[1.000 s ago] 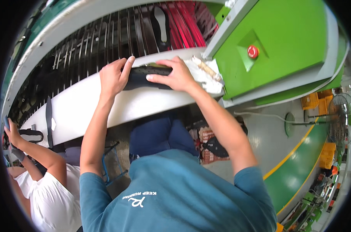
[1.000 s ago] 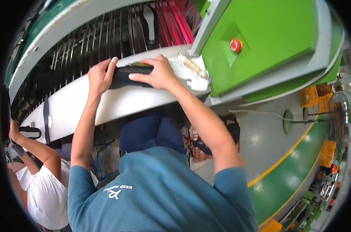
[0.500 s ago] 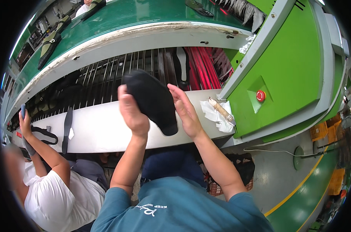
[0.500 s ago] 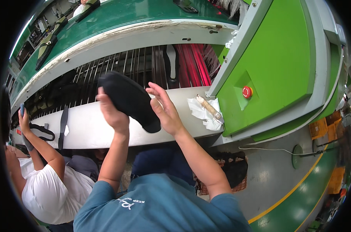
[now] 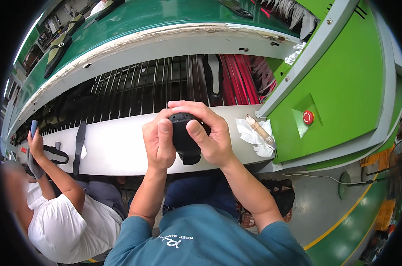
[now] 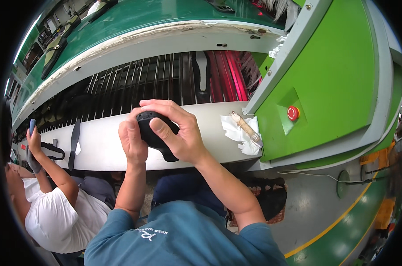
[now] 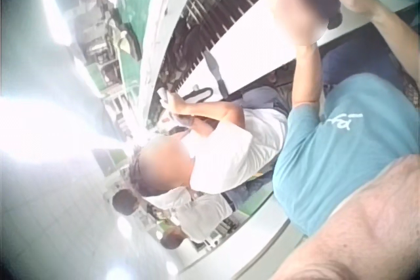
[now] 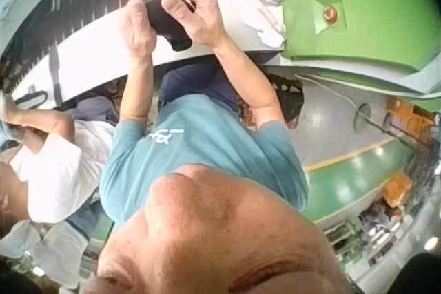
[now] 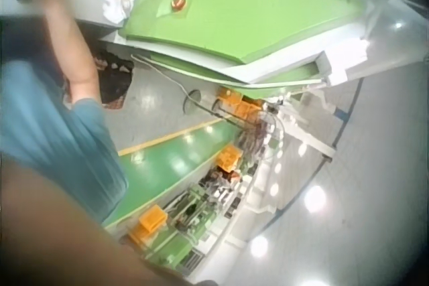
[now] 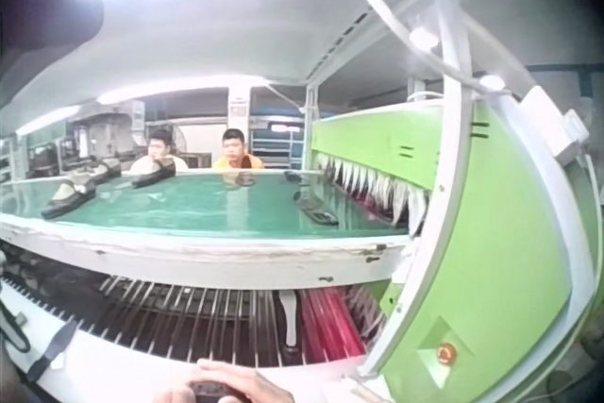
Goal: The person assembles sandals by attaching black soles to green uppers on a factory assembly line. They use a wooden stick to apply adhesive to the sole and press the parts together, then place the finished product on a conveyor belt.
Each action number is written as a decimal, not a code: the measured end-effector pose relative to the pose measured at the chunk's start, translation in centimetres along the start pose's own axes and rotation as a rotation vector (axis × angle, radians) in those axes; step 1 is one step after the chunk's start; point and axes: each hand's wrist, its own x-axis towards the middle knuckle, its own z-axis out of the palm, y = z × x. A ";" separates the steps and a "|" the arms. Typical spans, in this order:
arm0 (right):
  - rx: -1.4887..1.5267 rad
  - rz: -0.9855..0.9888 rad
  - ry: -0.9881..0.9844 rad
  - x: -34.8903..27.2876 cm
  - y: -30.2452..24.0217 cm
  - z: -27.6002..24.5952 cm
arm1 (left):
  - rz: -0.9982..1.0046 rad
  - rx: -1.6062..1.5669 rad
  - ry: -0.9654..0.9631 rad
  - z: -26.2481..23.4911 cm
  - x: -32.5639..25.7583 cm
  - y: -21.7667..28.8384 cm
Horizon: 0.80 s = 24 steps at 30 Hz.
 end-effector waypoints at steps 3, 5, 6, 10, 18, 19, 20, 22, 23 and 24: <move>-0.001 0.013 -0.036 0.2 -0.3 0.2 | 0.030 -0.008 0.033 -0.3 -0.5 -0.4; -0.016 0.015 -0.049 0.0 -0.2 0.2 | 0.039 -0.020 0.050 -0.1 -0.7 -0.3; -0.016 0.013 -0.039 0.0 -0.3 0.2 | 0.049 -0.026 0.047 -0.1 -0.6 -0.4; -0.052 -0.037 -0.061 0.4 -0.2 -0.2 | 0.106 -0.002 0.078 0.0 -0.5 -0.6; -0.045 -0.014 0.009 1.0 -0.5 0.9 | 0.057 -0.006 0.075 -0.4 0.1 -0.9; -0.034 -0.006 0.016 1.0 -0.5 1.0 | 0.032 -0.013 0.087 -0.3 0.0 -0.8; -0.047 -0.003 0.006 1.0 -0.7 1.0 | 0.046 -0.012 0.082 -0.4 -0.2 -0.7; -0.072 0.002 -0.016 0.9 -1.3 0.9 | 0.073 -0.008 0.073 -0.5 -0.5 -0.6; -0.085 -0.005 -0.017 1.0 -1.5 1.0 | 0.081 0.006 0.086 -0.5 -0.6 -0.6; -0.098 -0.012 -0.019 1.0 -1.6 1.1 | 0.089 0.020 0.099 -0.4 -0.7 -0.6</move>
